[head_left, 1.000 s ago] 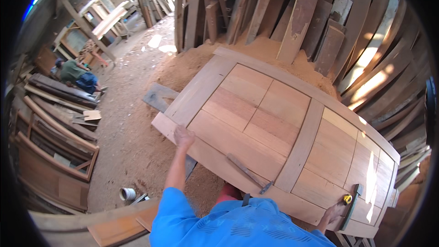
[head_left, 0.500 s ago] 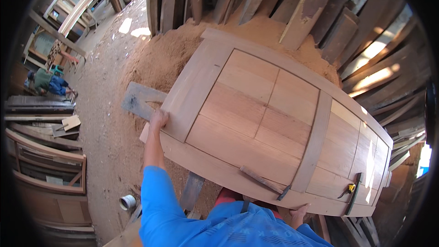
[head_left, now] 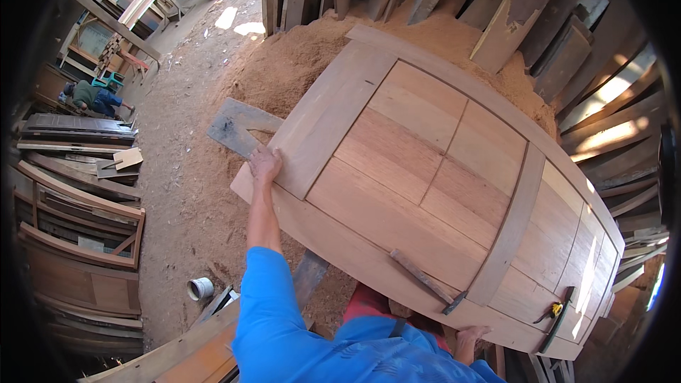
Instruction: The person uses a hammer to tap and align wooden planks on a large door frame resting on a workbench. They repeatedly adjust the position of the planks and the frame, ensuring the joints fit tightly together.
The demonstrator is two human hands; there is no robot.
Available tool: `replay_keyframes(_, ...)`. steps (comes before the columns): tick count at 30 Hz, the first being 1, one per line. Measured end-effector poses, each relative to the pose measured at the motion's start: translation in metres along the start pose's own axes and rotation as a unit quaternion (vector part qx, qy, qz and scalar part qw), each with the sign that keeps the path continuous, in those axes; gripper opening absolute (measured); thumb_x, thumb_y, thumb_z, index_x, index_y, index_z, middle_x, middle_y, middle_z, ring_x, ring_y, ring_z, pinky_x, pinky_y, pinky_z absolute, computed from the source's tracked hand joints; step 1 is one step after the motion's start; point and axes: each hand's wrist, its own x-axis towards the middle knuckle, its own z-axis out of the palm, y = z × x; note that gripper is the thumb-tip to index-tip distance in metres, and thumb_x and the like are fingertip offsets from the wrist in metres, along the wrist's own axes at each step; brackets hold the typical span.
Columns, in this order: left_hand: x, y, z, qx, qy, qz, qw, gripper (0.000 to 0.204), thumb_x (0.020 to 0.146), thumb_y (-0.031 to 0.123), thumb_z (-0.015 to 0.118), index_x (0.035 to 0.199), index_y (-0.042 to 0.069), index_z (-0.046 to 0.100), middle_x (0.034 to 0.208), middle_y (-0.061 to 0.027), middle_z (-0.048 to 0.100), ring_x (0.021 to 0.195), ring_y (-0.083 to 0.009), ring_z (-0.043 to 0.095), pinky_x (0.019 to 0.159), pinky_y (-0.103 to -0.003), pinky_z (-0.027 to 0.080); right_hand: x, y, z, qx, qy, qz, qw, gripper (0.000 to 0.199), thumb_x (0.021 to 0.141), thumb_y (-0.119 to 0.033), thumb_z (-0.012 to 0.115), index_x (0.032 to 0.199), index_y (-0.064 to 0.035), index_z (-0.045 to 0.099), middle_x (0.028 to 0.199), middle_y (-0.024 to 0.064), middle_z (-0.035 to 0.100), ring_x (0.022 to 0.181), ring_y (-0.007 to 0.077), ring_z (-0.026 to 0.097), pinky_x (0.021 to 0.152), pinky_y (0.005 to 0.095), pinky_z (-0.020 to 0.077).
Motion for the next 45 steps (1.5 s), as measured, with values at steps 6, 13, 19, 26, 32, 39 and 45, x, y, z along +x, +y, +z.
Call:
replay_keyframes(6,0.008,-0.004,0.006,-0.011,0.009,0.035,0.999,0.06,0.095,0.041,0.05,0.129,-0.009,0.049,0.128,-0.0322,0.055,0.122,-0.0461,0.052,0.105,-0.052,0.04,-0.043,-0.006,0.012,0.044,-0.041,-0.011,0.998,0.086,0.094,-0.075,0.036,0.149,-0.0095,0.044,0.152,0.0098,0.047,0.135,0.0322,0.046,0.115,0.0504,0.034)
replay_keyframes(13,-0.006,-0.035,0.003,-0.023,0.022,0.02,0.999,0.054,0.095,0.039,0.051,0.118,-0.01,0.053,0.118,-0.037,0.058,0.112,-0.049,0.057,0.098,-0.054,0.044,0.12,0.011,-0.034,-0.129,-0.076,-0.086,0.985,0.094,0.09,-0.079,0.039,0.147,-0.0058,0.046,0.151,0.0155,0.046,0.138,0.0335,0.042,0.116,0.0502,0.0336)
replay_keyframes(19,0.009,0.013,-0.012,-0.014,-0.058,0.037,0.998,0.054,0.098,0.043,0.042,0.119,-0.004,0.058,0.117,-0.0348,0.062,0.112,-0.0486,0.059,0.099,-0.055,0.044,-0.053,-0.038,0.01,0.019,0.0,-0.001,1.0,0.097,0.089,-0.081,0.039,0.144,-0.0015,0.048,0.145,0.0143,0.052,0.129,0.0343,0.052,0.109,0.0497,0.042)
replay_keyframes(26,0.007,0.036,-0.012,-0.037,-0.055,0.019,0.998,0.058,0.102,0.047,0.032,0.133,0.004,0.057,0.121,-0.0335,0.062,0.117,-0.0491,0.057,0.101,-0.056,0.042,-0.025,-0.03,0.011,-0.019,0.039,0.02,0.999,0.098,0.089,-0.082,0.032,0.146,-0.0038,0.046,0.146,0.014,0.052,0.128,0.0327,0.053,0.11,0.0537,0.0397)
replay_keyframes(32,-0.042,0.0,0.019,-0.04,-0.031,0.021,0.999,0.058,0.103,0.046,0.031,0.13,0.001,0.057,0.118,-0.0362,0.061,0.115,-0.0519,0.056,0.101,-0.056,0.043,0.002,-0.06,-0.02,-0.041,0.065,0.014,0.997,0.101,0.088,-0.082,0.036,0.144,0.0016,0.046,0.145,0.0177,0.052,0.129,0.0341,0.053,0.111,0.0543,0.0402)
replay_keyframes(39,-0.128,-0.015,0.02,-0.024,-0.051,0.016,0.998,0.052,0.104,0.042,0.035,0.117,-0.002,0.059,0.115,-0.0362,0.06,0.111,-0.0519,0.057,0.095,-0.058,0.045,-0.017,-0.105,-0.059,-0.072,0.112,0.029,0.991,0.103,0.086,-0.083,0.039,0.141,0.0044,0.049,0.143,0.0199,0.053,0.126,0.0358,0.054,0.107,0.0557,0.0424)
replay_keyframes(45,-0.174,-0.021,0.01,-0.012,-0.016,-0.007,1.0,0.048,0.103,0.04,0.038,0.108,-0.003,0.06,0.109,-0.0325,0.063,0.103,-0.0505,0.059,0.091,-0.057,0.046,0.008,-0.102,-0.083,-0.084,0.098,0.027,0.991,0.102,0.087,-0.083,0.036,0.148,-0.0016,0.042,0.15,0.02,0.045,0.136,0.035,0.046,0.115,0.0562,0.0334)
